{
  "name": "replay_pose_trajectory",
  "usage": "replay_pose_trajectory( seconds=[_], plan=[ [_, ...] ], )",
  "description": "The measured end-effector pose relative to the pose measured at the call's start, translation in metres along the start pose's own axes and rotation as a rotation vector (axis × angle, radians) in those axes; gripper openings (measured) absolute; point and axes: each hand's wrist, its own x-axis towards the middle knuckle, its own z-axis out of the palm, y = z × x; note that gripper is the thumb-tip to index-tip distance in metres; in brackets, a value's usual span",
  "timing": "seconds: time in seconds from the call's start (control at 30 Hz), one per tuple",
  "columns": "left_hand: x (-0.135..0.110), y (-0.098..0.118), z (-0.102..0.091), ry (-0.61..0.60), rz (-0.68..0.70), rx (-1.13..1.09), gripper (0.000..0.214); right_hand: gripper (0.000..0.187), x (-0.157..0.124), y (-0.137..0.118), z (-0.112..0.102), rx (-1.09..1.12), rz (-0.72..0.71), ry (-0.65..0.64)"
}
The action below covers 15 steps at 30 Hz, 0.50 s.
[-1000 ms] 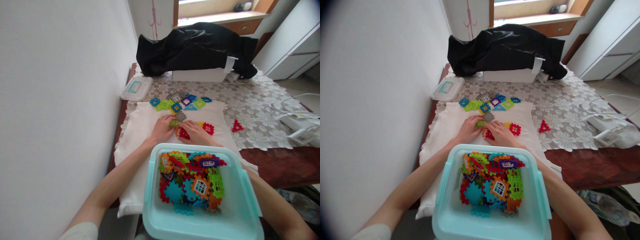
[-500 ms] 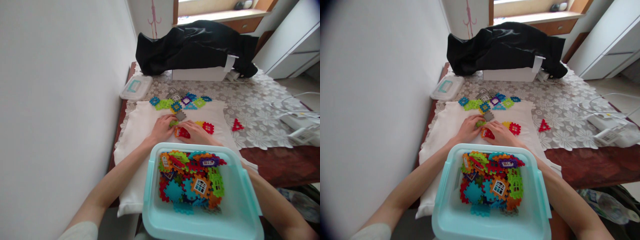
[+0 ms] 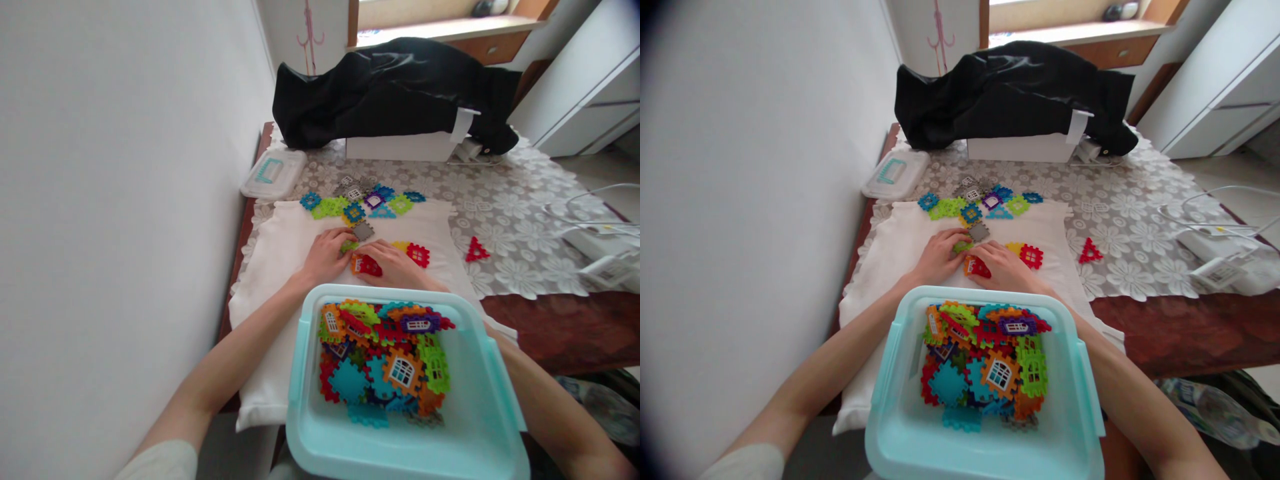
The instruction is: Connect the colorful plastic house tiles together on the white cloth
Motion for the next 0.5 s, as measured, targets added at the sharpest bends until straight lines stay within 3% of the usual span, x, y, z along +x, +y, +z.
replay_pose_trajectory(
  seconds=[0.5],
  plan=[
    [-0.0002,0.0004,-0.0010,-0.004,0.010,-0.004,0.029,0.040,-0.0010,0.0047,0.0030,-0.015,-0.044,-0.015]
  ],
)
